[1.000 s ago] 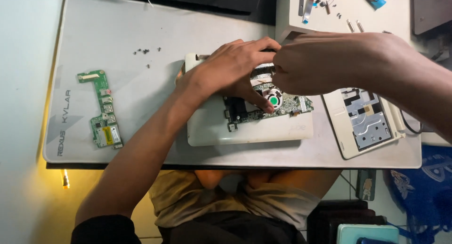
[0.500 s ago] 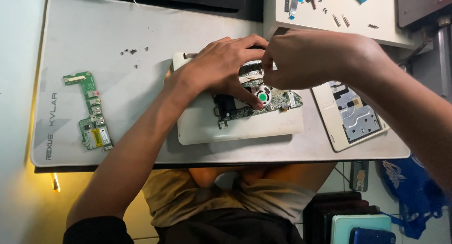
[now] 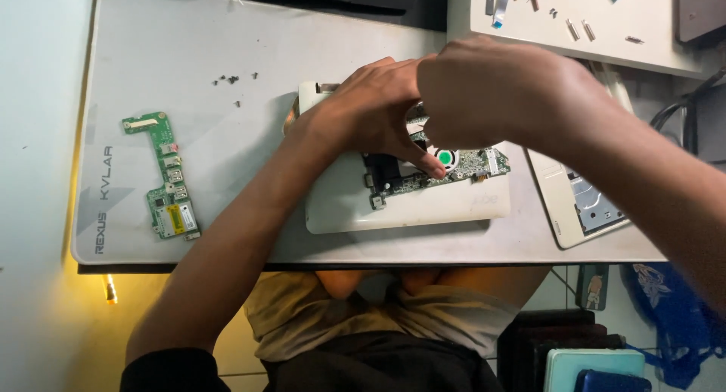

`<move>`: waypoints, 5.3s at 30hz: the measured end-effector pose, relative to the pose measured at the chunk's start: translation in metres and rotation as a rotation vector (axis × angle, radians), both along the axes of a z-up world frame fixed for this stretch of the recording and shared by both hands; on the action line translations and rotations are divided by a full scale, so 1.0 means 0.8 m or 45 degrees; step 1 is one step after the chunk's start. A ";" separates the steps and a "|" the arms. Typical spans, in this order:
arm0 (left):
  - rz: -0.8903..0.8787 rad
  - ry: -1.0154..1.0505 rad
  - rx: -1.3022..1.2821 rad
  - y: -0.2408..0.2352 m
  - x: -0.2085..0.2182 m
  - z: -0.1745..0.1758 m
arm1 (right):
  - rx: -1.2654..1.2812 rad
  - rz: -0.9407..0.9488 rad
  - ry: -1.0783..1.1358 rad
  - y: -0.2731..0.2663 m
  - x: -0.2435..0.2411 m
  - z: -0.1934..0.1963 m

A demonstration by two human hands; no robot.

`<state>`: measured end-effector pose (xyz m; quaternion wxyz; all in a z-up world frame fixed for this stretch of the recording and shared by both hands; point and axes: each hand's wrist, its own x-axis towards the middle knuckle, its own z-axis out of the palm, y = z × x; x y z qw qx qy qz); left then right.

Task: The person uses a screwdriver to remove screws from a laptop motherboard and detaches a cooling fan. The person places the removed fan and screws on the table.

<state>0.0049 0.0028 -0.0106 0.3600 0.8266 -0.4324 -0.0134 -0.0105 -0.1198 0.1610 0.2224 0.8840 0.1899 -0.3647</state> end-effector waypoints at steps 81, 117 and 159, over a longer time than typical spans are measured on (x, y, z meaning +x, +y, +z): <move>-0.028 0.345 -0.140 0.009 0.003 0.023 | 0.769 0.134 -0.703 -0.118 -0.069 -0.006; 0.003 0.125 0.005 0.001 -0.004 0.017 | 0.881 0.173 -0.651 -0.139 -0.048 -0.022; -0.019 0.117 -0.031 -0.003 -0.003 0.011 | 0.807 0.159 -0.775 -0.144 -0.058 -0.021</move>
